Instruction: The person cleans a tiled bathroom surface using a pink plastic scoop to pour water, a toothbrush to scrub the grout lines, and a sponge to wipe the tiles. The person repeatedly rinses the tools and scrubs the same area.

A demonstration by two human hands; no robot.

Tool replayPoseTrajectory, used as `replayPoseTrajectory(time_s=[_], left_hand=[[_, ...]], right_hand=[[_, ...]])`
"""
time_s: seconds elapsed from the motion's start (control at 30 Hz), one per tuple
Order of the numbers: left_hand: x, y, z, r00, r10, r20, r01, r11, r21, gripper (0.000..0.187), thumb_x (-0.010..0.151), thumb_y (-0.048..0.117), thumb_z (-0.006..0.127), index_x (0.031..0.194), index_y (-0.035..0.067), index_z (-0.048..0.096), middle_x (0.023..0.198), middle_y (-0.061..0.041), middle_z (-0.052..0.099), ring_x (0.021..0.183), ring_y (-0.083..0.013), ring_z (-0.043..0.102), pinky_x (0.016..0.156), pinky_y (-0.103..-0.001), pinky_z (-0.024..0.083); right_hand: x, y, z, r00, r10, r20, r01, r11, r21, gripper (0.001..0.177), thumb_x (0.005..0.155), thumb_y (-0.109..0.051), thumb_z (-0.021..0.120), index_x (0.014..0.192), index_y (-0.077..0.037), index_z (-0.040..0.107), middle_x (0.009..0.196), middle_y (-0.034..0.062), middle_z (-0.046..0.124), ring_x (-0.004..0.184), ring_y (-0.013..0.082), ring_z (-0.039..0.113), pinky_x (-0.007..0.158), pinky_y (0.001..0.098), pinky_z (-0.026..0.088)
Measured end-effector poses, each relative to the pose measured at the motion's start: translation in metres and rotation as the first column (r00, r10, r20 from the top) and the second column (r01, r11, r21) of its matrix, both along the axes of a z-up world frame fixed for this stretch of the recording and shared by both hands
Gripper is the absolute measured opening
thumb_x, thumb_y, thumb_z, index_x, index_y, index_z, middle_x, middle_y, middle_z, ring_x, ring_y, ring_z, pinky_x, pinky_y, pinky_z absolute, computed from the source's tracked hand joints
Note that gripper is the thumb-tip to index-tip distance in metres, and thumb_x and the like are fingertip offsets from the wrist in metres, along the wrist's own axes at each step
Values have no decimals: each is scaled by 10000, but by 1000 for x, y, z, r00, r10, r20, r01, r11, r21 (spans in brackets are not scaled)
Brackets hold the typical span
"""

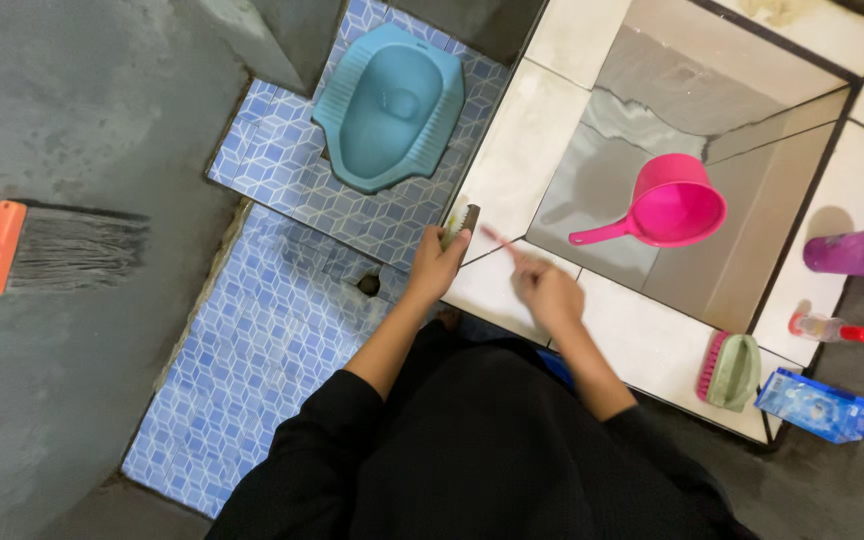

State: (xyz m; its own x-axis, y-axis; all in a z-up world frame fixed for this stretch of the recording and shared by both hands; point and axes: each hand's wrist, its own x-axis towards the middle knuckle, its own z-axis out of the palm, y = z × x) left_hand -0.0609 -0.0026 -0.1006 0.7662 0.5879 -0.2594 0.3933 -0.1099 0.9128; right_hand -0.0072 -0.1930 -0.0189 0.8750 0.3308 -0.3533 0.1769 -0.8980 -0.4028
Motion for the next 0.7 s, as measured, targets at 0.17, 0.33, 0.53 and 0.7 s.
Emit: replayPoseTrajectory(time_s=[0.17, 0.33, 0.53, 0.7], left_hand=[[-13, -9, 0, 1000, 20, 12, -20, 999, -35, 656, 910, 557, 659, 1143, -50, 569, 1007, -253, 687, 918, -345, 680, 814, -423, 522], [-18, -8, -5, 998, 64, -25, -67, 990, -121, 613, 909, 541, 663, 1113, -31, 581, 935, -195, 695, 836, -271, 681, 755, -385, 528], [-21, -1, 8, 993, 121, 2, -116, 964, -241, 534, 916, 506, 678, 1019, -11, 594, 814, -144, 697, 702, -205, 654, 636, -344, 507], [-22, 9, 21, 982, 187, -5, -179, 928, -328, 487, 887, 487, 692, 941, 14, 587, 757, -109, 678, 599, -165, 677, 557, -311, 530]], right_hand=[[-7, 5, 8, 989, 115, 88, -126, 984, 129, 164, 880, -285, 669, 958, -208, 792, 998, 65, 766, 860, 303, 723, 766, 417, 556], [-5, 6, 9, 991, 119, 65, -130, 970, 206, 162, 876, -226, 647, 956, -180, 781, 1123, 15, 757, 905, 272, 726, 789, 391, 561], [-3, 8, 9, 976, 199, 86, -213, 955, 205, 154, 892, -221, 656, 948, -188, 795, 1165, 6, 761, 972, 281, 717, 822, 392, 556], [-15, 11, 10, 975, 212, 64, -220, 964, 149, 163, 893, -243, 669, 988, -205, 796, 1145, 24, 757, 964, 292, 714, 805, 404, 558]])
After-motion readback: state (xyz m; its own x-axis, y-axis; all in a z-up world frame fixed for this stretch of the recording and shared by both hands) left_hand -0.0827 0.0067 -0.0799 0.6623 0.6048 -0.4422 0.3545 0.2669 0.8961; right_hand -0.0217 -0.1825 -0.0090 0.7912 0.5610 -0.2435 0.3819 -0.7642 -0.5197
